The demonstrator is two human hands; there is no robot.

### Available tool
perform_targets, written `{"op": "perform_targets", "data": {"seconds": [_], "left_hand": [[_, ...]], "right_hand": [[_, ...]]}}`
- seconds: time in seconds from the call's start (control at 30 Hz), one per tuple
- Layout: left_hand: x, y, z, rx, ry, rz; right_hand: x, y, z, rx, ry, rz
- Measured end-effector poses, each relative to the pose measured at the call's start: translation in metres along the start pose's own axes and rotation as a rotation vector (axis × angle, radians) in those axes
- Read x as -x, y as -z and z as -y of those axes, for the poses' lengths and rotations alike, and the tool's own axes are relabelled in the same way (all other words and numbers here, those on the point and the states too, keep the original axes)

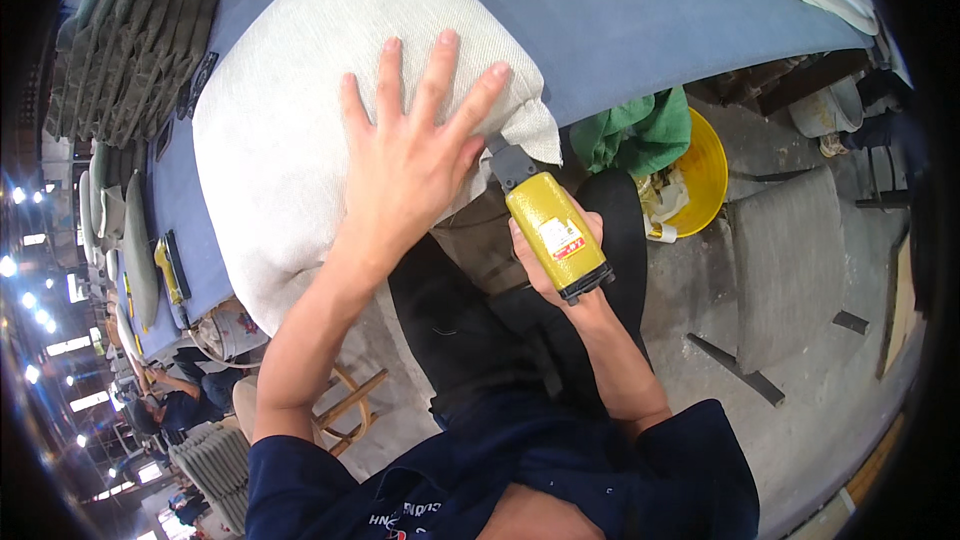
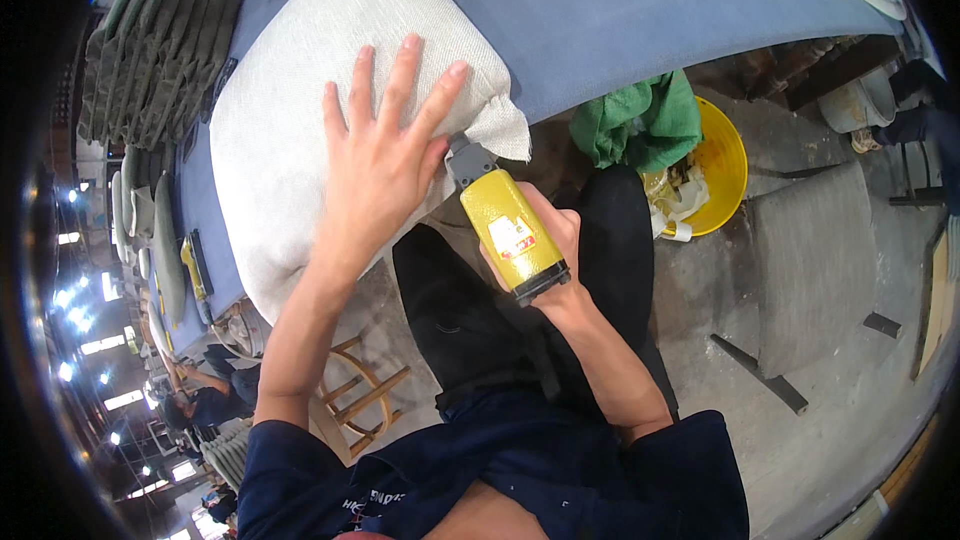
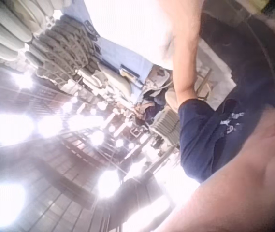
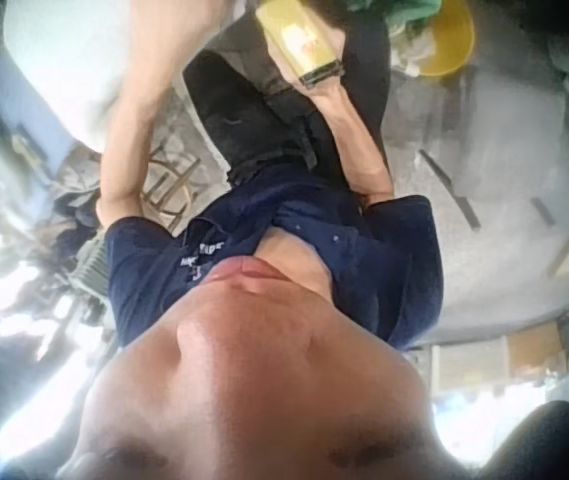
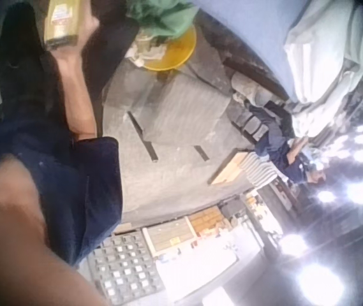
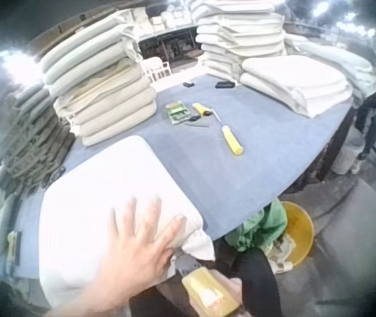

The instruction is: The person covers a cushion with white fabric, trims excess material with a utility knife, and secures the fabric using a staple gun. They repeatedly smooth and adjust the fabric to ensure a tight fit while working at a table in a workshop.

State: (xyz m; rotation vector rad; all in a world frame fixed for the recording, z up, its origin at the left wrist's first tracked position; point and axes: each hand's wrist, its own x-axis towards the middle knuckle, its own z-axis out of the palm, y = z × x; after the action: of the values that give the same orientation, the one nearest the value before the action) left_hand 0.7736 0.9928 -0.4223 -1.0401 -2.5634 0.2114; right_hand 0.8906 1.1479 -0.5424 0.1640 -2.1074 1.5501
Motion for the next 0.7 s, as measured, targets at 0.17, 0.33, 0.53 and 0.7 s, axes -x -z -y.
{"op": "perform_targets", "data": {"seconds": [0.17, 0.33, 0.53, 0.7], "left_hand": [[0.001, 0.003, -0.001, -0.001, -0.001, 0.021], [0.002, 0.012, -0.002, 0.024, -0.014, 0.078], [0.008, 0.016, 0.0, -0.007, -0.014, 0.069], [0.013, 0.012, 0.007, -0.042, -0.03, 0.003]], "right_hand": [[-0.01, -0.006, -0.003, -0.11, 0.009, 0.012], [-0.012, -0.01, -0.003, -0.142, -0.028, -0.015], [-0.01, -0.017, -0.009, -0.097, 0.018, -0.028], [-0.013, -0.003, -0.003, -0.152, -0.114, 0.015]]}}
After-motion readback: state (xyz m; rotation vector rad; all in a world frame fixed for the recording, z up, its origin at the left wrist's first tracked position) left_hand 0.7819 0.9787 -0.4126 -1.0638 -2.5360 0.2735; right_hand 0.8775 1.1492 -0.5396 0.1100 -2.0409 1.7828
